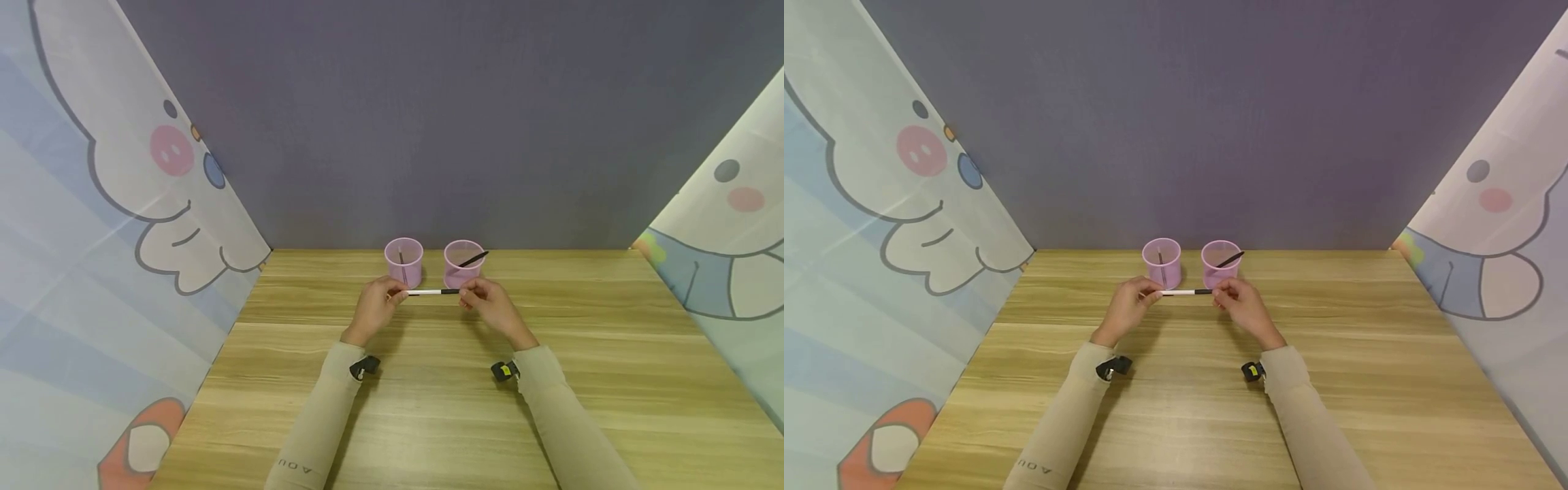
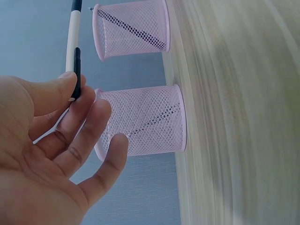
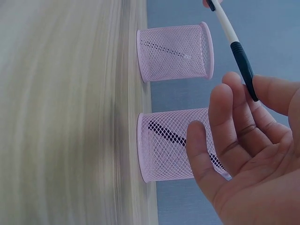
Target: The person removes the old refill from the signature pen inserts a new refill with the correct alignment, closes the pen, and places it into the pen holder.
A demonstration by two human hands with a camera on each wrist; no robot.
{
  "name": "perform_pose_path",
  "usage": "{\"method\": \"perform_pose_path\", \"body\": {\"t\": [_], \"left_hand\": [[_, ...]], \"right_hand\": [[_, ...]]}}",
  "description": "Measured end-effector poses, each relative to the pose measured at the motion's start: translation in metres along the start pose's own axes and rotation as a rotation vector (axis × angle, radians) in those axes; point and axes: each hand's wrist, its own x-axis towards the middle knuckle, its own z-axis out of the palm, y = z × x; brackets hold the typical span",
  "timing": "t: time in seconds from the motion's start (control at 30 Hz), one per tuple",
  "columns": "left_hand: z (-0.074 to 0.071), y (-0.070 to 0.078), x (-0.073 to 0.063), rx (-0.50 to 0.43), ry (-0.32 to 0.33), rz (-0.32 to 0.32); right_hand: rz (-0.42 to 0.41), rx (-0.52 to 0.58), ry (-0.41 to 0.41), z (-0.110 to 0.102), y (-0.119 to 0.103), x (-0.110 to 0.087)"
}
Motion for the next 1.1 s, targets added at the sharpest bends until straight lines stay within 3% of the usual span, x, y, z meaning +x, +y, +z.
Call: {"method": "perform_pose_path", "body": {"t": [0.27,1.1], "left_hand": [[-0.002,0.001,-0.001,-0.010,-0.009,-0.003],[-0.002,-0.002,0.000,-0.023,-0.021,-0.013]], "right_hand": [[-0.002,0.010,0.012,0.001,0.016,0.002],[-0.042,0.041,0.025,0.004,0.019,0.004]]}}
